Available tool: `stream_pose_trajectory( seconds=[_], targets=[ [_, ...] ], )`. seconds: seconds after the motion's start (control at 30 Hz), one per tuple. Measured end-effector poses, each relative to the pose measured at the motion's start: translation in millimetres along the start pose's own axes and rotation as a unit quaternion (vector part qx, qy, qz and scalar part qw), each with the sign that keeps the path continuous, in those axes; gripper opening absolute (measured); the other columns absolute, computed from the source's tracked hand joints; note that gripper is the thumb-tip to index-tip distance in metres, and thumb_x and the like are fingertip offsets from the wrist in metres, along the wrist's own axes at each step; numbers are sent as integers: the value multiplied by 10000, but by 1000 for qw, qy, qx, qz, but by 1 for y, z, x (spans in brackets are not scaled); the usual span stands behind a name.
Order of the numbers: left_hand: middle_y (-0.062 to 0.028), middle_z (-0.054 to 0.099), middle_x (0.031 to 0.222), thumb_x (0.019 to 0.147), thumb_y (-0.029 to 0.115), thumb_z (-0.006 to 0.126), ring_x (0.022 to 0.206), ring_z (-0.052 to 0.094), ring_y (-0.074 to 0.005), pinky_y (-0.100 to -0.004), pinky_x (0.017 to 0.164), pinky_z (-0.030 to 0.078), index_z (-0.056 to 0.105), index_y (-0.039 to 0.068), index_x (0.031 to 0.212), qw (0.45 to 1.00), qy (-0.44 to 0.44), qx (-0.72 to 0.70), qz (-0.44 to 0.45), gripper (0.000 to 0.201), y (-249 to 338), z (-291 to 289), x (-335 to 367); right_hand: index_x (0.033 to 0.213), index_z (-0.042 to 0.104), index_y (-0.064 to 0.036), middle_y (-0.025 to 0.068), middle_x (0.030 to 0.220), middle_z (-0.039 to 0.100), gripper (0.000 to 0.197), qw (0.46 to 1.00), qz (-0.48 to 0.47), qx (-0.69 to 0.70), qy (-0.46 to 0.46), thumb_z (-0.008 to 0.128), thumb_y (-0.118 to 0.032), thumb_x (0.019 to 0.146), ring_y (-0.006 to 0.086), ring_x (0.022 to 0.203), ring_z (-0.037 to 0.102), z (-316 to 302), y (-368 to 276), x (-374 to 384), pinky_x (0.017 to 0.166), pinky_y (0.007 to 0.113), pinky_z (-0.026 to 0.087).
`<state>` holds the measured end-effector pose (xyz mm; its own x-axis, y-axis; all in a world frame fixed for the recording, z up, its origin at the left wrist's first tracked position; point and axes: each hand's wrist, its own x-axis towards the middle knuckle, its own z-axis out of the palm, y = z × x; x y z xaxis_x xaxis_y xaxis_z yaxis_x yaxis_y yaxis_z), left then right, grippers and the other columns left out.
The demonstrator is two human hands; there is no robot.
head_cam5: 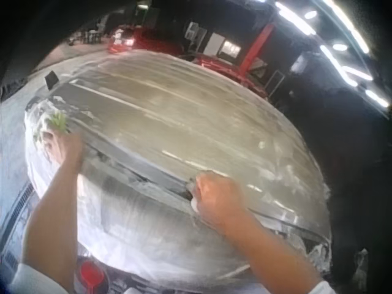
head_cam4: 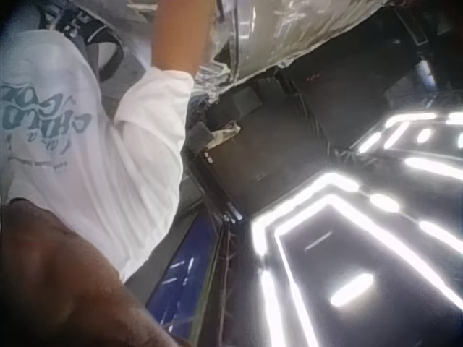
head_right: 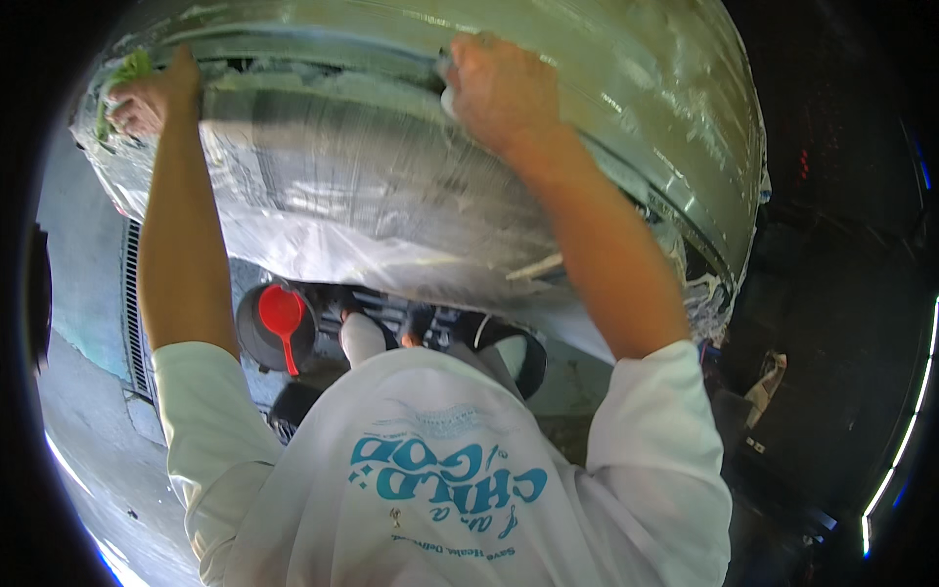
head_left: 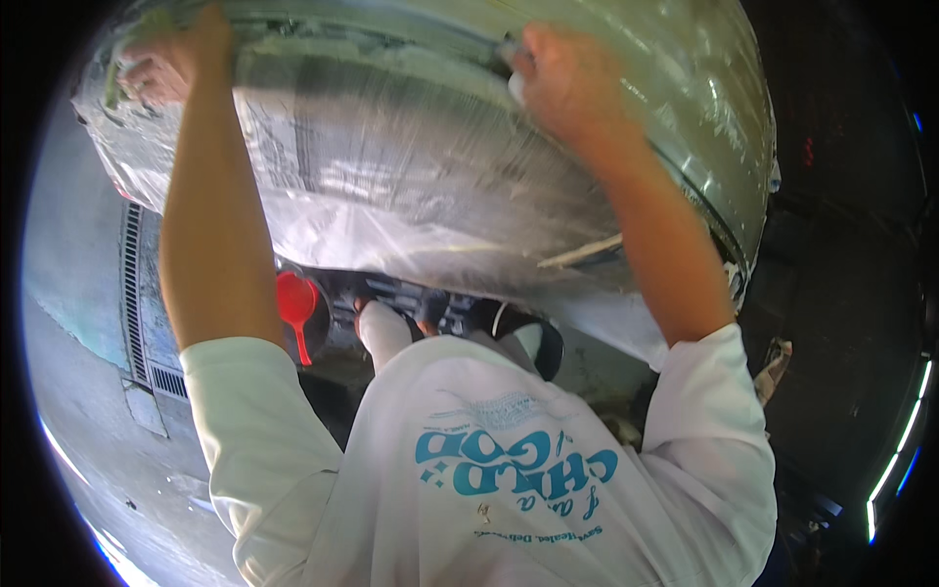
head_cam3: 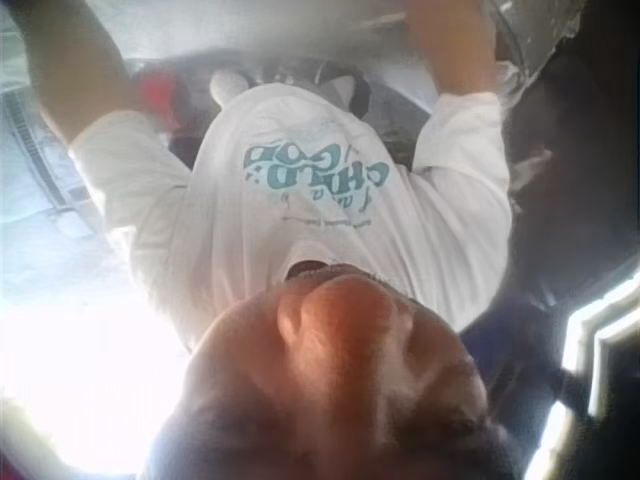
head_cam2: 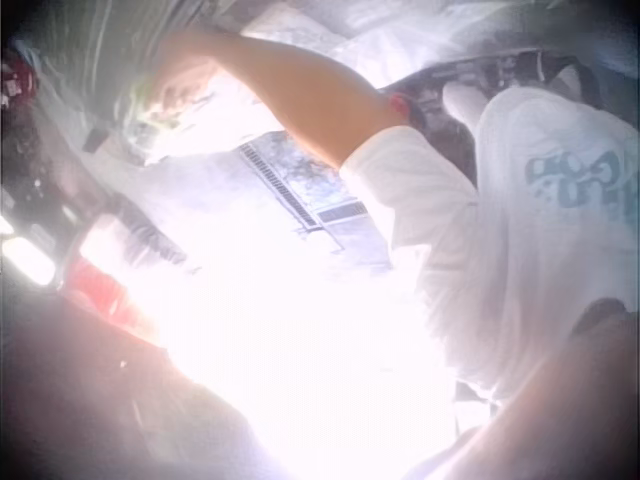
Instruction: The person wipes the hood of a car with a green cloth. The hood is partially covered with plastic sheeting and masking tape. The person repeatedly wipes the same areas of the hood with the cloth.
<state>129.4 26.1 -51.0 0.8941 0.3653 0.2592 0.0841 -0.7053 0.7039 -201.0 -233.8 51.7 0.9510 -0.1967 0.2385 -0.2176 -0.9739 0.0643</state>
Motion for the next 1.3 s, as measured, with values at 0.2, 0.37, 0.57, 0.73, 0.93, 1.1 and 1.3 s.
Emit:
stream_pose_trajectory(
  seconds=[0.2,0.37,0.57,0.73,0.93,1.1,1.3],
  targets=[
    [-475,-7,1646,723,559,876,1533,110,-641,-608,1270,189,-96,-77,1605,1000,-11,16,-22,1458,8,-12,-10,879,662,-61,155,890,687,294,989,124,-4,-75,706,-334,980,387,805,685,-42,93,-99,716,504,535],
    [-442,35,1657,755,457,833,1517,183,-637,-611,1272,209,-34,-35,1623,999,-2,22,-38,1322,17,-24,-18,886,678,-90,122,864,694,280,997,62,13,-37,710,-352,978,339,759,690,-28,93,-91,682,456,545],
    [-452,72,1651,711,571,866,1525,189,-619,-595,1266,227,-28,-41,1634,999,-10,27,-30,1423,23,-5,-19,900,660,-96,141,880,696,133,994,-40,85,49,681,-225,924,381,839,691,30,-49,49,713,508,555],
    [-444,107,1647,693,593,863,1522,243,-585,-581,1264,256,-22,-12,1651,998,-1,45,-55,1438,19,-30,-14,830,628,-95,99,797,639,237,965,-40,206,156,721,-278,947,312,755,659,-22,-90,45,660,462,539],
    [-467,119,1603,803,519,806,1450,314,-616,-625,1202,323,-36,-19,1641,996,-26,71,-51,1304,28,-34,-25,745,631,-36,76,679,561,400,917,249,252,181,850,-339,889,206,618,523,-99,20,-136,587,362,435],
    [-483,193,1552,861,502,735,1383,398,-615,-645,1159,348,-21,-25,1638,998,2,68,-13,1206,28,-33,-32,747,607,5,108,628,569,453,775,562,186,221,831,-370,866,229,609,485,-103,40,-329,591,395,420],
    [-364,380,1449,903,480,640,1252,510,-567,-675,1024,435,192,50,1593,996,69,57,-7,929,5,-12,-9,888,663,-15,216,877,702,344,661,747,71,21,784,-337,892,412,817,665,16,-57,-558,744,513,500]
  ],
)
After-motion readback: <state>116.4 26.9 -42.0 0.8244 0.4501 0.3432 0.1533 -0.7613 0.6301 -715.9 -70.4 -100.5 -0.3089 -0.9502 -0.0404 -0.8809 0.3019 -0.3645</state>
